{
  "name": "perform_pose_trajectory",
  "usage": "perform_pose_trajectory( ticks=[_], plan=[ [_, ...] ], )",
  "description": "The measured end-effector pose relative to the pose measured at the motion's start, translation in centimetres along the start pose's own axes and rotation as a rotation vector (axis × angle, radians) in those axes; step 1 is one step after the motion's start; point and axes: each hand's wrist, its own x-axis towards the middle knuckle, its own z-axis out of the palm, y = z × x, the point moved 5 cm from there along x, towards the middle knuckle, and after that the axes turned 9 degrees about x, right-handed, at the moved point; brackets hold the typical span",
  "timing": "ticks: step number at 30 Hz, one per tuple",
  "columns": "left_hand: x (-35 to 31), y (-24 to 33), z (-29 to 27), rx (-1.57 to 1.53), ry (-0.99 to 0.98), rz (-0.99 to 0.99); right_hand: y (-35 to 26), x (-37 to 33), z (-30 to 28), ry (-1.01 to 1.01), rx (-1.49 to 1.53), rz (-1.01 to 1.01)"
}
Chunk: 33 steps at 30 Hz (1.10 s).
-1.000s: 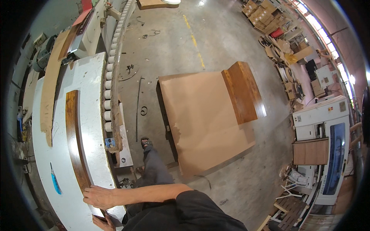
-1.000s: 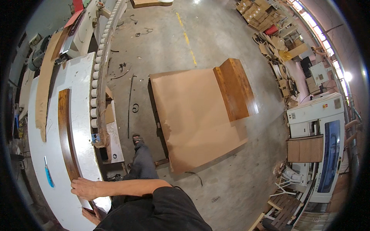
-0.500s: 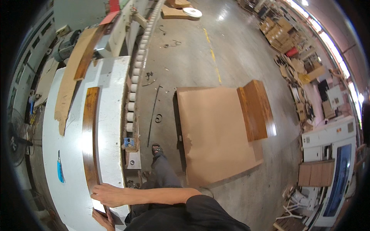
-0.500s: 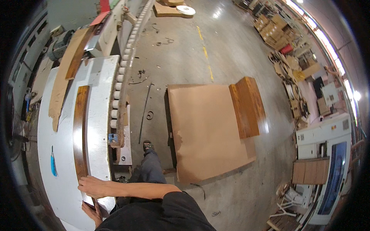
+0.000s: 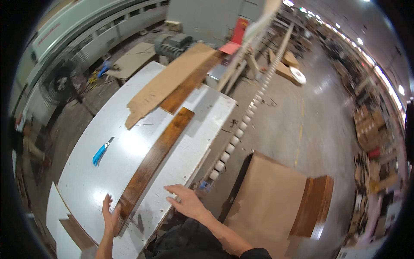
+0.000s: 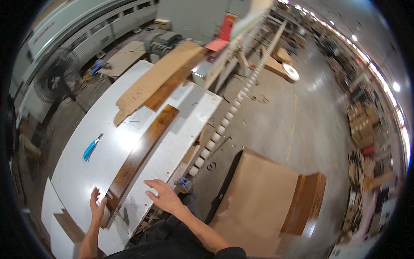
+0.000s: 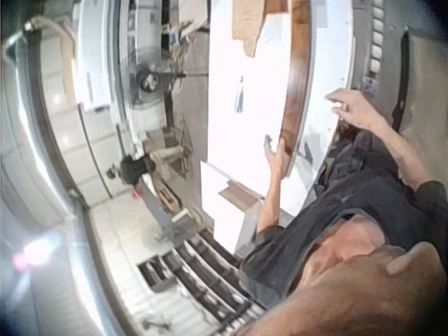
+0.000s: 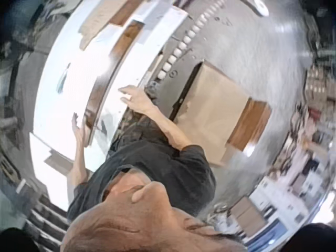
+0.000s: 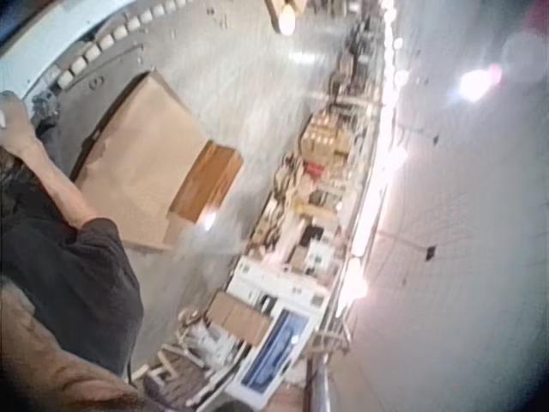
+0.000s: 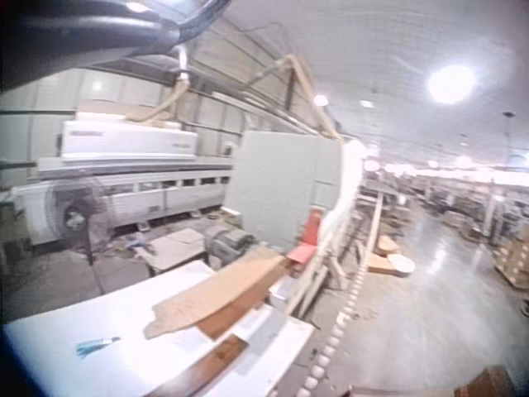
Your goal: The person aligns and turns wooden boards on a work table, then carries and places the wooden boards onto a cardboard sheet on the floor.
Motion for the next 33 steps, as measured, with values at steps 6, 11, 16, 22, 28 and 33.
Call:
perform_pose_trajectory(
  ticks=[6, 11, 16, 22, 28, 33],
  plan=[
    [15.0, 9.8, 12.0, -0.756, 0.002, -0.275, 3.2, 6.0, -6.1, 0.339, 0.386, 0.237],
    [26.0, 20.9, 22.6, -1.059, -0.243, -0.397, 4.4, 12.1, -11.3, 0.433, 0.422, 0.216],
    [31.6, 25.5, 25.5, -1.328, -0.292, -0.328, 7.3, 16.5, -14.9, 0.48, 0.431, 0.258],
    [22.5, 20.2, 21.6, -1.456, -0.314, -0.497, 11.3, 23.5, -18.5, 0.615, 0.597, 0.35],
    [5.2, 9.0, 6.6, -1.03, -0.161, -0.39, 14.0, 29.3, -19.6, 0.931, 0.906, 0.259],
    [-4.5, -1.0, -2.0, -0.488, 0.105, -0.133, 15.8, 28.1, -17.7, 0.546, 1.474, 0.242]
  ],
)
